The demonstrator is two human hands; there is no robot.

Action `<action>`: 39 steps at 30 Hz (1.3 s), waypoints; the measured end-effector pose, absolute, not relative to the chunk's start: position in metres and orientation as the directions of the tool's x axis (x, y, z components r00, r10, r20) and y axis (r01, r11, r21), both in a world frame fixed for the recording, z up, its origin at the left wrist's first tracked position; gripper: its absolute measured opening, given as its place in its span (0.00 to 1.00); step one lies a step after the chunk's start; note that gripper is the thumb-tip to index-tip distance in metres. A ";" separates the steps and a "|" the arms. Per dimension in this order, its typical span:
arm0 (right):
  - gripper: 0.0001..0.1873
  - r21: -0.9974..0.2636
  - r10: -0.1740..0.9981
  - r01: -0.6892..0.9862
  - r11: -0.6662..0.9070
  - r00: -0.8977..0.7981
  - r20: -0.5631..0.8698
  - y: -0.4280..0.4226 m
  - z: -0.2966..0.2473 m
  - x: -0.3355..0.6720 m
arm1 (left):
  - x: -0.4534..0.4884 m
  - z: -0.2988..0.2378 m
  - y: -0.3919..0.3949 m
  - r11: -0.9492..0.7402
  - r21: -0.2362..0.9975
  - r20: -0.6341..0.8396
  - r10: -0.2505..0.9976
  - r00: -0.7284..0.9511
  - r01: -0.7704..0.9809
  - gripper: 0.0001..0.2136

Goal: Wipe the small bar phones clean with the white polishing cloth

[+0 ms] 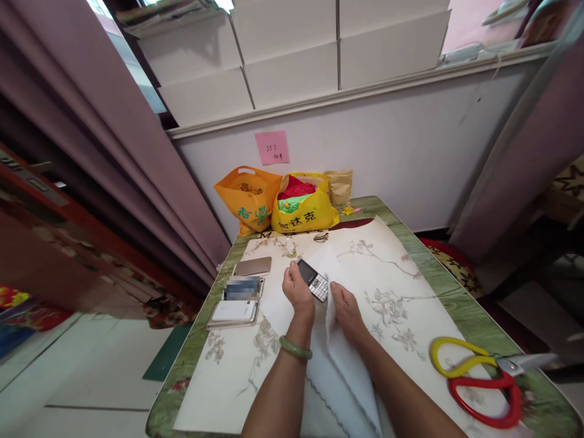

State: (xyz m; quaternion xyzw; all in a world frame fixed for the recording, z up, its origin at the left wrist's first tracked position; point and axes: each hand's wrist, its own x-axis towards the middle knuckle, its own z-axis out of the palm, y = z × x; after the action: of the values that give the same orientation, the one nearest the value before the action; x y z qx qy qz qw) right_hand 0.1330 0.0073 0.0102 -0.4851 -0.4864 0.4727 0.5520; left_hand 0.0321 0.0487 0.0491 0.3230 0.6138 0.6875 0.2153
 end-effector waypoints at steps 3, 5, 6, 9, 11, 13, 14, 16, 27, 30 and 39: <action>0.26 -0.999 0.997 -0.022 0.048 0.057 0.046 0.007 0.012 0.133 | 0.033 0.045 0.052 -0.150 0.982 0.186 0.668 -0.721 0.115 0.19; 0.26 -0.999 0.998 -0.009 0.042 0.037 0.042 0.006 0.013 0.133 | 0.034 0.044 0.053 -0.155 0.981 0.189 0.661 -0.726 0.114 0.18; 0.26 -0.999 0.998 -0.011 0.046 0.034 0.046 0.006 0.014 0.133 | 0.035 0.044 0.053 -0.162 0.980 0.192 0.663 -0.723 0.113 0.18; 0.25 -0.997 0.996 -0.060 0.055 0.067 0.051 0.005 0.017 0.134 | 0.037 0.046 0.045 -0.180 0.978 0.204 0.704 -0.680 0.108 0.17; 0.24 -0.991 0.992 -0.125 0.047 0.121 0.032 0.004 0.018 0.135 | 0.038 0.048 0.033 -0.168 0.982 0.189 0.783 -0.593 0.091 0.17; 0.23 -0.978 0.983 -0.206 0.041 0.183 0.002 0.005 0.018 0.137 | 0.034 0.048 0.019 -0.144 0.985 0.170 0.874 -0.455 0.091 0.16; 0.23 -0.970 0.977 -0.238 0.039 0.213 -0.013 0.006 0.018 0.138 | 0.031 0.048 0.011 -0.141 0.983 0.177 0.900 -0.398 0.117 0.16; 0.22 -0.960 0.964 -0.278 0.045 0.264 -0.031 0.008 0.017 0.141 | 0.022 0.048 -0.001 -0.101 0.984 0.141 0.945 -0.294 0.146 0.17; 0.20 -0.944 0.985 -0.330 -0.001 0.165 -0.058 0.010 0.011 0.142 | 0.011 0.048 -0.020 0.098 0.986 -0.137 0.935 0.327 0.132 0.13; 0.18 -0.952 0.987 -0.304 0.030 0.160 -0.020 0.007 0.013 0.140 | 0.024 0.042 -0.019 -0.012 0.981 -0.011 0.992 0.122 0.193 0.17; 0.18 -0.978 0.984 -0.180 0.108 0.161 0.079 0.006 0.023 0.139 | 0.030 0.042 -0.019 0.090 0.994 -0.093 0.995 -0.047 -0.057 0.17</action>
State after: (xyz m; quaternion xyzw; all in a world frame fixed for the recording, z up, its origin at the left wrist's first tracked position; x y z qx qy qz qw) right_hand 0.1391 0.0063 0.0229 -0.4632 -0.4339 0.4811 0.6047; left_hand 0.0301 -0.0185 0.0424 0.4501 0.5207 0.5024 0.5234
